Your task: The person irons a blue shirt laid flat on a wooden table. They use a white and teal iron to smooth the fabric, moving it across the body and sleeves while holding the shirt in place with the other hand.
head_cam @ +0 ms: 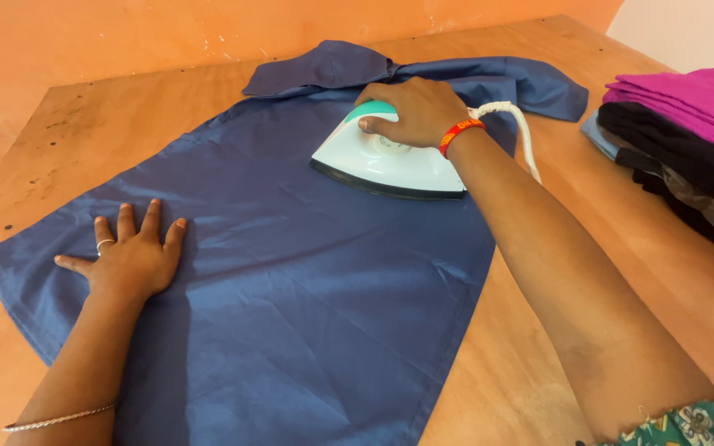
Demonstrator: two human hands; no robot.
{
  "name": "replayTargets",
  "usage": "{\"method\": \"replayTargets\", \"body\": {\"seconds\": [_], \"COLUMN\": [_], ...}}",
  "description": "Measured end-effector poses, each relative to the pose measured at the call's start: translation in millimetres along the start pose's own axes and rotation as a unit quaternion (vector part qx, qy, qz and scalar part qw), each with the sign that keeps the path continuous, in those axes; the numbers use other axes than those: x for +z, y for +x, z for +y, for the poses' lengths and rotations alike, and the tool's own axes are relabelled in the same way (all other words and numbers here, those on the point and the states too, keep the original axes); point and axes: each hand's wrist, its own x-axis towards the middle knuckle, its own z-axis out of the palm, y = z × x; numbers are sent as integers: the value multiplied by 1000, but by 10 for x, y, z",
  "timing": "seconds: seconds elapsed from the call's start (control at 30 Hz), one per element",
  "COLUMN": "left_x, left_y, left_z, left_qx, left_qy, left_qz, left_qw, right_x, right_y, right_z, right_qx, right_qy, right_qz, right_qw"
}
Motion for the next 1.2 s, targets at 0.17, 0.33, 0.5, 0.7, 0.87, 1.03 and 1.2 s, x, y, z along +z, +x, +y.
{"method": "replayTargets", "body": {"seconds": [0.17, 0.33, 0.5, 0.7, 0.87, 1.03, 1.2], "left_x": [0, 20, -10, 25, 37, 39, 36], "left_y": [14, 5, 29, 4, 2, 17, 18], "left_z": [4, -10, 3, -20, -18, -12, -21], "left_qx": [1, 8, 5, 16, 14, 14, 12], "left_qy": [-2, -9, -8, -8, -6, -5, -8], "left_qz": [0, 8, 6, 17, 21, 19, 14], "left_qw": [1000, 1000, 1000, 1000, 1000, 1000, 1000], "right_x": [-3, -89, -228, -284, -284, -226, -101], "right_y": [-19, -143, -346, -410, -375, -254, -92], "right_z": [-1, -48, -120, -168, -170, -118, -11], "right_qx": [-6, -36, -44, -48, -53, -38, -30], "right_qy": [-4, 5, 38, 23, 31, 24, 16], "right_qz": [5, 3, -39, -54, -51, -47, -24], "right_qw": [1000, 999, 998, 997, 997, 998, 999]}}
